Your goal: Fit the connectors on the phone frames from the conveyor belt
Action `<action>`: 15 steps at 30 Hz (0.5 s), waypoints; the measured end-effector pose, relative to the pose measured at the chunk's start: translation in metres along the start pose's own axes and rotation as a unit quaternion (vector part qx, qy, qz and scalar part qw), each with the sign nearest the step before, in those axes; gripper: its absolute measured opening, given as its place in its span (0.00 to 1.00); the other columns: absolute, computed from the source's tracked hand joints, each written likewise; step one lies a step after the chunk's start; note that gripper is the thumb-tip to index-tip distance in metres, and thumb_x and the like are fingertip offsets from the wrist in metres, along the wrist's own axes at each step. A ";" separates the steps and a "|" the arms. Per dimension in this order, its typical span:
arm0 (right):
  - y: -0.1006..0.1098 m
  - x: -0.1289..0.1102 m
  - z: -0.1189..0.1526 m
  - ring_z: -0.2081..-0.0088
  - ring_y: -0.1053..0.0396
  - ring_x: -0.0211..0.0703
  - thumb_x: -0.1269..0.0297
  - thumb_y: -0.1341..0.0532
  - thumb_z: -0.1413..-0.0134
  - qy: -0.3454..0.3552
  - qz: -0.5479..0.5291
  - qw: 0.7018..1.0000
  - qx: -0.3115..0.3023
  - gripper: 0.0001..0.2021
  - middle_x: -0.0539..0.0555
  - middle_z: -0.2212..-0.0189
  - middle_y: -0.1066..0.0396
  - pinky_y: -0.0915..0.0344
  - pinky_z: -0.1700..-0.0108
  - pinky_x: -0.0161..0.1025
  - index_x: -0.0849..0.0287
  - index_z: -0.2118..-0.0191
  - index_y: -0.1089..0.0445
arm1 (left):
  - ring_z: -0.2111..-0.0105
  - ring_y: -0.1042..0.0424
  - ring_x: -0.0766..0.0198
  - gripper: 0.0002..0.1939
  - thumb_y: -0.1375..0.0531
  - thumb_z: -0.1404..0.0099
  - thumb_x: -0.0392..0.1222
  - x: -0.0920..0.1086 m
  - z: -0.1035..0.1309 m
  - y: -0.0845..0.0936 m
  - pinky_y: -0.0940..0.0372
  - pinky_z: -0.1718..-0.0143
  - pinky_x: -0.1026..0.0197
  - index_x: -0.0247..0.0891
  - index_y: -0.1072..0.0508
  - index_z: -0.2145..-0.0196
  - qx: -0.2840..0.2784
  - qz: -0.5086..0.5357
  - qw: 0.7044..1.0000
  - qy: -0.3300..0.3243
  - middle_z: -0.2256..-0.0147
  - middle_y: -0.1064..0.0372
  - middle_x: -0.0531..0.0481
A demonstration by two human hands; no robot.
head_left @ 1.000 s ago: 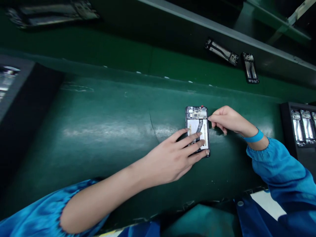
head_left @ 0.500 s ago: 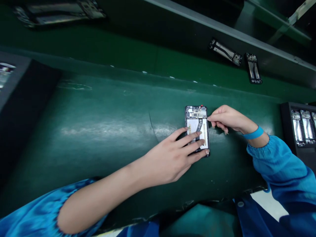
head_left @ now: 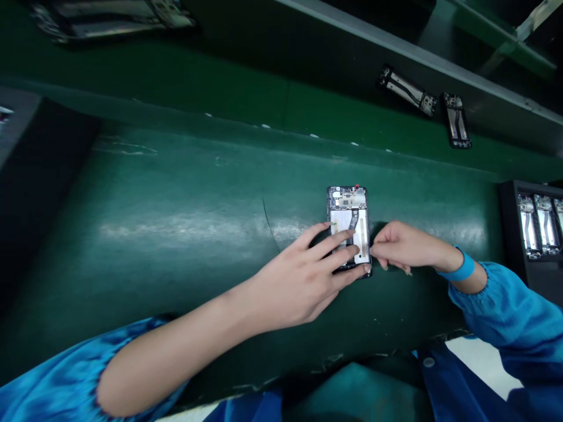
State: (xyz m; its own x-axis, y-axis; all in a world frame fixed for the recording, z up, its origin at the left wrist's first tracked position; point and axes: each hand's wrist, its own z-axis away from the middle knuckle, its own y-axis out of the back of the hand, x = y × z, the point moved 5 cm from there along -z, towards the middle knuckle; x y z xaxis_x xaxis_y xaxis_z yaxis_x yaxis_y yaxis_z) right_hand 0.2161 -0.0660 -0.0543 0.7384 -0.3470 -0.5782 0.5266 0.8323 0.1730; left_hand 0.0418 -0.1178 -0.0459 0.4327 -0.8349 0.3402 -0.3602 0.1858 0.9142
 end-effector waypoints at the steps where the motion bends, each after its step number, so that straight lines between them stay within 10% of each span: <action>1: -0.006 0.004 0.003 0.89 0.41 0.31 0.70 0.42 0.45 -0.004 0.003 1.000 -0.008 0.14 0.43 0.90 0.40 0.45 0.87 0.26 0.59 0.81 0.32 | 0.39 0.36 0.45 0.20 0.41 0.30 0.44 0.000 0.000 0.000 0.48 0.35 0.37 0.49 0.25 0.42 0.000 -0.001 1.000 -0.001 0.43 0.28 0.47; 15: -0.018 0.007 0.020 0.85 0.45 0.30 0.70 0.42 0.43 0.071 0.102 0.987 0.104 0.16 0.45 0.89 0.42 0.53 0.82 0.30 0.59 0.82 0.34 | 0.40 0.33 0.45 0.18 0.43 0.29 0.44 0.004 0.003 0.000 0.45 0.37 0.37 0.49 0.24 0.43 0.016 -0.013 1.000 -0.003 0.44 0.27 0.47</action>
State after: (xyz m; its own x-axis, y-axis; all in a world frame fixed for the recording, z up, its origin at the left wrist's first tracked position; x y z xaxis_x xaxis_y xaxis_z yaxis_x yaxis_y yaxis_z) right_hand 0.2208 -0.0923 -0.0453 0.7793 -0.1057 -0.6176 0.4594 0.7667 0.4485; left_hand 0.0413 -0.1230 -0.0449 0.4372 -0.8423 0.3152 -0.3748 0.1480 0.9152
